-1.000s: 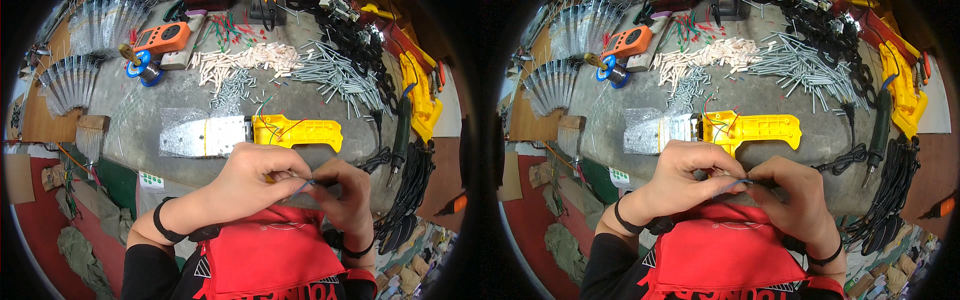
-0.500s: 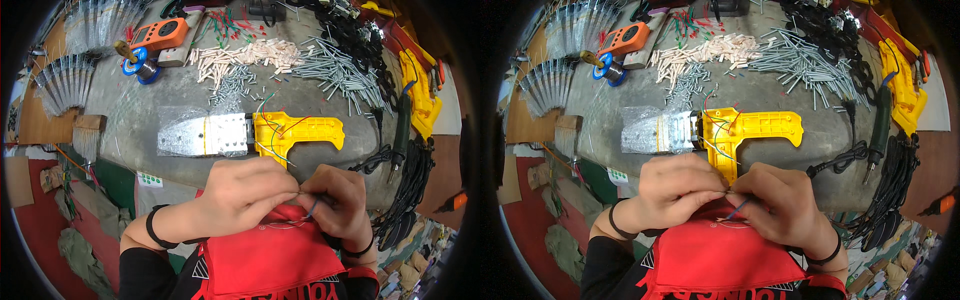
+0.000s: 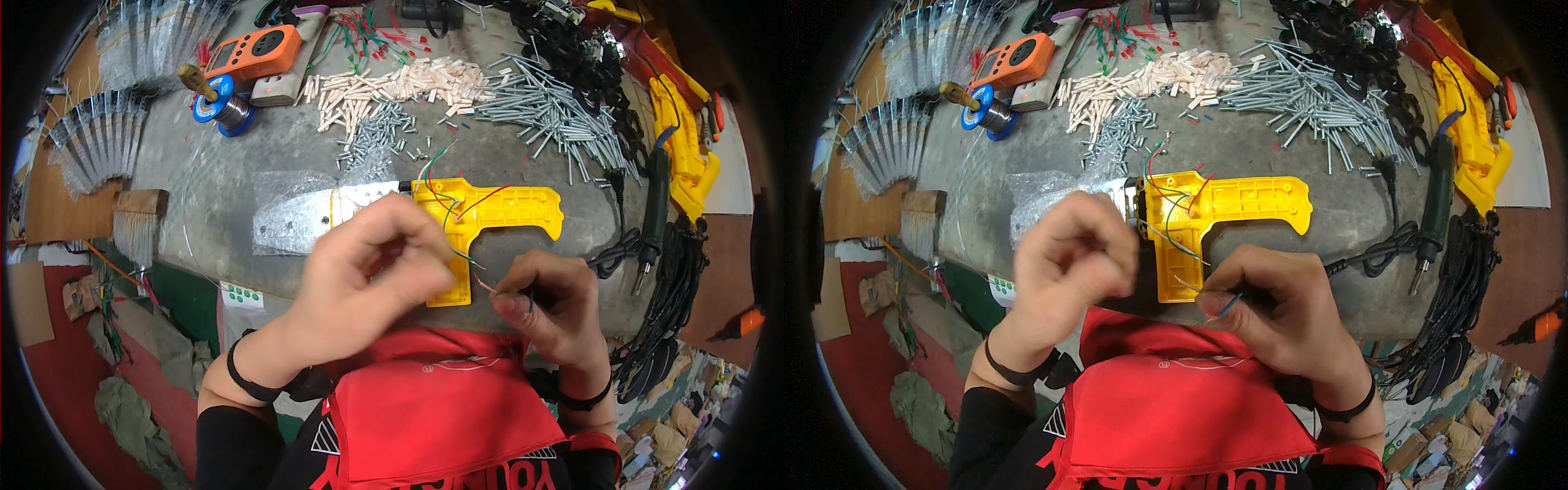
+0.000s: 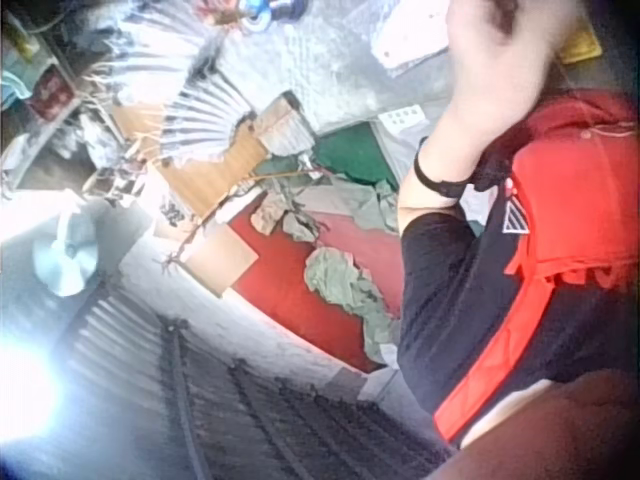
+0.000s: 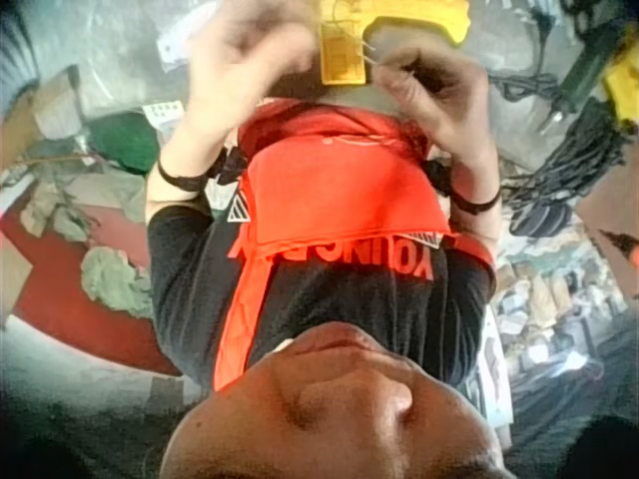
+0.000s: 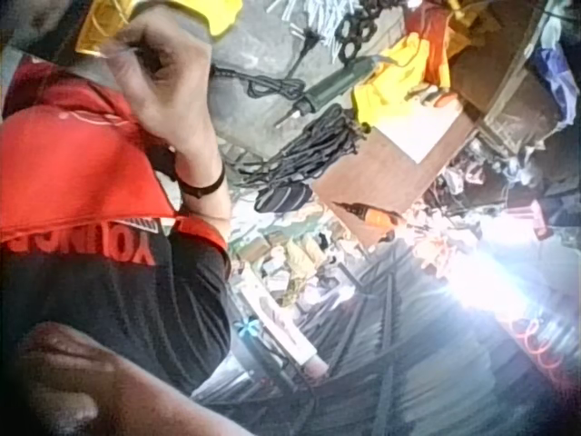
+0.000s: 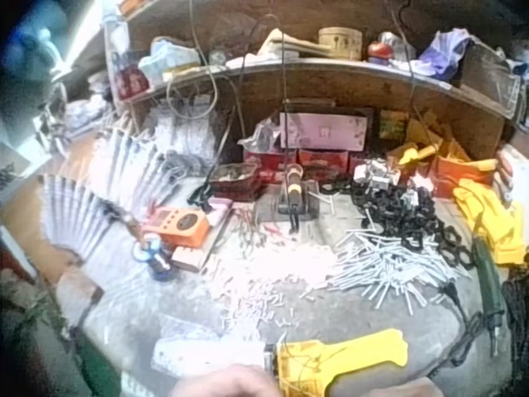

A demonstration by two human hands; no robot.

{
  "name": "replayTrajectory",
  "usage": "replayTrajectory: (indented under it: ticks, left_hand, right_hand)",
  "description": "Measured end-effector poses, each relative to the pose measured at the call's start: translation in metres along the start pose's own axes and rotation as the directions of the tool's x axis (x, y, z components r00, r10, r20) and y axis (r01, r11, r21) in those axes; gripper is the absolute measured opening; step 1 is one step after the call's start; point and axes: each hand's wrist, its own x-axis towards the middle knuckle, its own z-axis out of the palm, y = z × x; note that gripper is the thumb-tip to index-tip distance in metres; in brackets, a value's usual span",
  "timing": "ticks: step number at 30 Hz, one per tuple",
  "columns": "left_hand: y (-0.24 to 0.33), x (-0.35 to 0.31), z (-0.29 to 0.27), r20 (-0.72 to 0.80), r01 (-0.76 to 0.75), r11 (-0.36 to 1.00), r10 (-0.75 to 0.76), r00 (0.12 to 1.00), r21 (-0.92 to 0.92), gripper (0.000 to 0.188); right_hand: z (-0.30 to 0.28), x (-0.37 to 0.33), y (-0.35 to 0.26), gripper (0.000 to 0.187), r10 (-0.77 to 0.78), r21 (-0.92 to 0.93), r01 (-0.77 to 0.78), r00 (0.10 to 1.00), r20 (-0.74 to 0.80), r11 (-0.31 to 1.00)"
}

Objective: Assembling a yellow plastic housing for an electronic tool, including wire routing, screw fastening, and soldering.

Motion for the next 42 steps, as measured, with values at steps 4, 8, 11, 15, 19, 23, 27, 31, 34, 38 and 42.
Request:
replayTrajectory:
  ticks: [4, 8, 11, 15, 19, 23, 27, 31, 34, 38, 42]
  left_hand:
    - [0.004, 0.006, 0.005, 0.155, -0.21, 0.793, 0.146, 0.977, 0.572, 0.012]
    - [0.005, 0.001, -0.012, -0.078, -0.163, 0.727, 0.286, 0.955, 0.667, 0.006]
    - [0.003, 0.0, -0.033, 0.142, -0.206, 0.16, 0.338, 0.93, 0.965, 0.047]
    - [-0.019, -0.002, -0.049, 0.176, -0.185, 0.018, 0.223, 0.959, 0.983, 0.073]
    - [-0.012, -0.012, -0.073, 0.289, -0.277, -0.085, 0.24, 0.927, 0.957, 0.082]
    - [0.002, -0.012, -0.07, 0.225, -0.232, -0.001, 0.249, 0.942, 0.973, 0.069]
    - [-0.008, -0.01, -0.031, 0.511, -0.475, -0.188, 0.328, 0.795, 0.86, 0.029]
    - [-0.017, 0.002, -0.029, 0.365, -0.421, 0.068, 0.384, 0.848, 0.905, 0.022]
    - [-0.019, 0.004, -0.026, 0.211, -0.345, 0.27, 0.422, 0.882, 0.899, 0.02]
    - [-0.021, 0.003, -0.024, 0.088, -0.286, 0.382, 0.46, 0.883, 0.879, 0.016]
    - [-0.018, 0.002, -0.023, 0.061, -0.262, 0.381, 0.466, 0.883, 0.887, 0.016]
  right_hand:
    - [0.0, 0.002, -0.004, 0.012, -0.043, -0.065, 0.046, 0.998, 0.051, 0.997]
    - [-0.001, -0.002, -0.008, 0.009, -0.038, -0.045, 0.04, 0.999, 0.029, 0.998]
    - [0.008, -0.004, -0.009, 0.007, -0.01, 0.131, 0.039, 0.978, -0.21, 0.991]
    - [0.01, 0.0, -0.007, 0.01, 0.095, 0.188, -0.049, 0.965, -0.245, 0.981]
    - [0.016, 0.004, -0.006, 0.01, 0.059, 0.11, -0.035, 0.973, -0.225, 0.993]
    - [0.027, 0.012, 0.011, 0.009, 0.078, 0.093, -0.06, 0.976, -0.204, 0.994]
    - [0.029, 0.018, 0.008, 0.012, 0.153, 0.144, -0.13, 0.974, -0.166, 0.981]
    - [0.034, 0.022, 0.01, 0.011, 0.139, 0.18, -0.111, 0.979, -0.151, 0.977]
    - [0.037, 0.029, 0.011, 0.011, 0.131, 0.187, -0.1, 0.978, -0.16, 0.977]
    - [0.043, 0.033, 0.014, 0.011, 0.139, 0.227, -0.106, 0.982, -0.132, 0.968]
    - [0.044, 0.036, 0.006, 0.007, 0.066, 0.026, -0.063, 0.986, -0.154, 0.998]
